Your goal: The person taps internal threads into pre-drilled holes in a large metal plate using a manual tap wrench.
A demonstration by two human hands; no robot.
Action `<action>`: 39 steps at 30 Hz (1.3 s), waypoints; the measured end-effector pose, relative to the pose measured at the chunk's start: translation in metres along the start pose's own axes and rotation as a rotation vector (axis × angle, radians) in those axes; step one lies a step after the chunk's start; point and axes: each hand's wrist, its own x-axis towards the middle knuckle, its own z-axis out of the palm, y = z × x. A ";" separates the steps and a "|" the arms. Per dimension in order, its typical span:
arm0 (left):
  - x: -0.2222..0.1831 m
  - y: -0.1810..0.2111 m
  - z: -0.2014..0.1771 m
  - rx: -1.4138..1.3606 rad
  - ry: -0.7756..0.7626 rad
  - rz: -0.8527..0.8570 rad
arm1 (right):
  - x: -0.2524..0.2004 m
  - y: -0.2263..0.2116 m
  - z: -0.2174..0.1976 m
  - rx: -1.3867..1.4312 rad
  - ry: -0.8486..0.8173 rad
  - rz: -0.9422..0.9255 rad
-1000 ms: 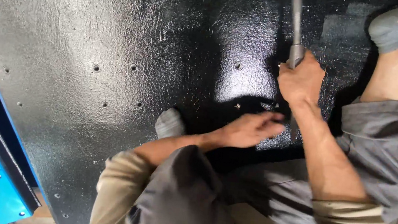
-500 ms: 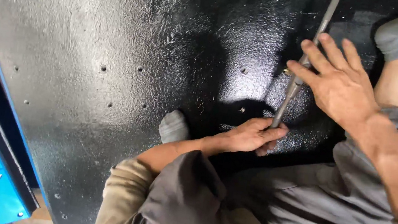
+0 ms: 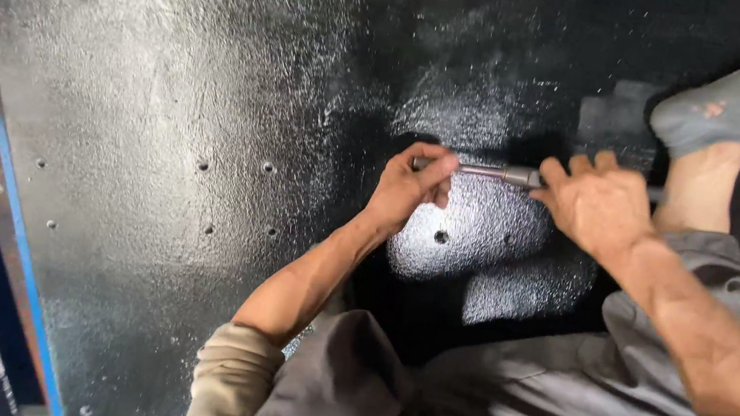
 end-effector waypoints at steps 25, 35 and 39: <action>-0.065 -0.071 -0.001 -0.109 -0.473 -0.587 | 0.012 0.033 0.010 0.323 0.130 0.163; 0.069 0.093 0.000 0.560 0.099 -0.299 | -0.082 -0.040 0.035 0.313 0.248 0.563; 0.164 0.069 0.072 0.999 0.094 -0.138 | -0.086 -0.118 0.040 0.819 0.073 0.645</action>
